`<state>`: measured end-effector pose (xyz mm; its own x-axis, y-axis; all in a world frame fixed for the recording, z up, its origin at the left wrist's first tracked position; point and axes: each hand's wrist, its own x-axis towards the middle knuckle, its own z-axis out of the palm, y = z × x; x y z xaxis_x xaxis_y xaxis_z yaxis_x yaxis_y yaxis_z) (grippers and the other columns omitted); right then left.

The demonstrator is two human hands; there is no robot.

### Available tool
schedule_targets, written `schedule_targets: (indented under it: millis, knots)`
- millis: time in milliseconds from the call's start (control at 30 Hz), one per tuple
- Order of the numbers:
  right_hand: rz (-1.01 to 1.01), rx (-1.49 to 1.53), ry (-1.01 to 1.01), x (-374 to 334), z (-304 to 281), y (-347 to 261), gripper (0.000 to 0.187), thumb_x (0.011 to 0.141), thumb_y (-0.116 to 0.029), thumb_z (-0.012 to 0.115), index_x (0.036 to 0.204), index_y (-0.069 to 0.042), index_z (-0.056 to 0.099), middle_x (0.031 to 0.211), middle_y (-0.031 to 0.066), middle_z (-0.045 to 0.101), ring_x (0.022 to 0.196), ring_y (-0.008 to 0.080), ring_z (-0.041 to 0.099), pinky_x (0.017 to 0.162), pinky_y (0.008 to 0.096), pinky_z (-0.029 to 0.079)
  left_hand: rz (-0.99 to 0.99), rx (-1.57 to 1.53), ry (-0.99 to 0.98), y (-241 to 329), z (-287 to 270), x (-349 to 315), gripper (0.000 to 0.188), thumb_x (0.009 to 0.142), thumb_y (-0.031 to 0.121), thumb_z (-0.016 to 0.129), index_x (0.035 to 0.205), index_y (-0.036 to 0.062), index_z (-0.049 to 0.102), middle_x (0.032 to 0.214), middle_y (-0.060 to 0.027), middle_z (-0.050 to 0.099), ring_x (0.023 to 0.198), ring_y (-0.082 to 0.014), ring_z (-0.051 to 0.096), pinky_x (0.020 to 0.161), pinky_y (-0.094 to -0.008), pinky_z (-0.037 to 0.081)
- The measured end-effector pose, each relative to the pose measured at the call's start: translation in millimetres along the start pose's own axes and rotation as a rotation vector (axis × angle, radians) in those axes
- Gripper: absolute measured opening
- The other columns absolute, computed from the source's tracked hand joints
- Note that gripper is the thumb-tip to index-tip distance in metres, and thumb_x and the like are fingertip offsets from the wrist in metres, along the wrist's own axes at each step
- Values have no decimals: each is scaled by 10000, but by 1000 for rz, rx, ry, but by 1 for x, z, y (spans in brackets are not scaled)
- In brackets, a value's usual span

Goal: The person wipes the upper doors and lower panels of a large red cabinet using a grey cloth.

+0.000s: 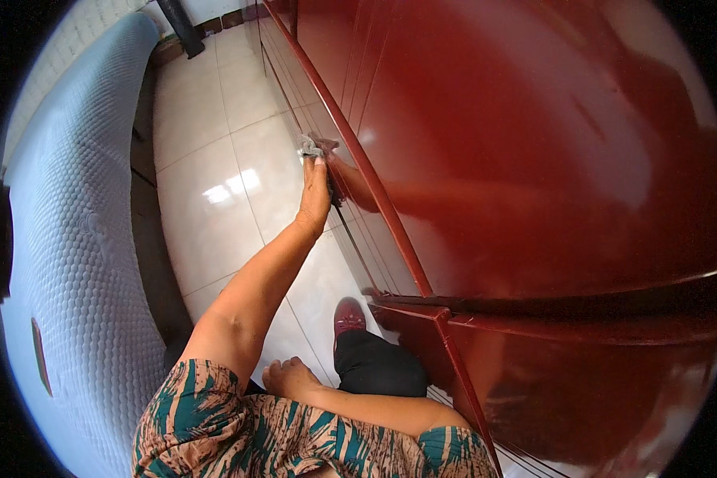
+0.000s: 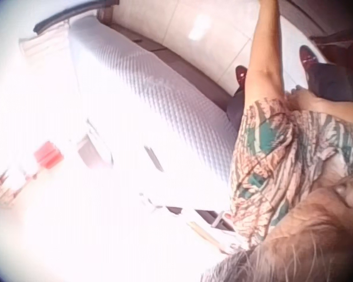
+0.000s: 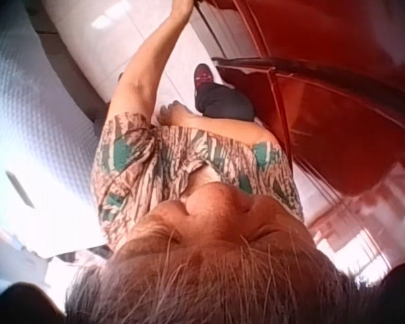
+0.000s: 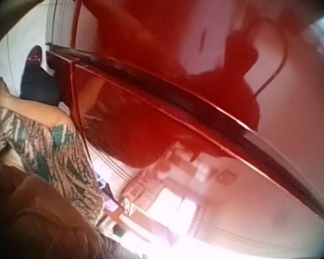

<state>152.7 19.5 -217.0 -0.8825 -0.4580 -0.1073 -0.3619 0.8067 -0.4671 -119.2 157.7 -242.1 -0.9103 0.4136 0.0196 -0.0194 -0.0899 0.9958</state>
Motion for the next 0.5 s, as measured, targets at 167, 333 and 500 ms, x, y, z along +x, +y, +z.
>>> schedule_targets:
  millis: [167, 333, 500]
  knots:
    - [111, 98, -177, 7, -10, 2, 266, 801, -241, 539, 960, -50, 634, 924, 176, 603, 806, 317, 613, 682, 426, 463, 111, 80, 72, -34, 25, -45, 657, 1010, 405, 254, 1485, -22, 103, 1563, -199, 45, 1450, -337, 20, 1173, -377, 49]
    - [112, 345, -360, 11, -19, 3, 459, 867, -297, 487, 1225, -19, 563, 1266, 204, 546, 1170, 366, 507, 964, 486, 390, -181, 5, 25, -87, 50, -149, 758, 992, 459, 303, 1471, -58, 26, 1553, -226, -14, 1445, -342, -3, 1170, -376, 41]
    - [212, 616, -480, 8, -40, 2, 550, 897, -309, 458, 1367, -24, 446, 1444, 213, 383, 1346, 365, 343, 1122, 448, 249, -455, 41, -104, -80, 69, -206, 790, 975, 477, 323, 1472, -56, 17, 1552, -228, -22, 1447, -327, -34, 1167, -357, 11]
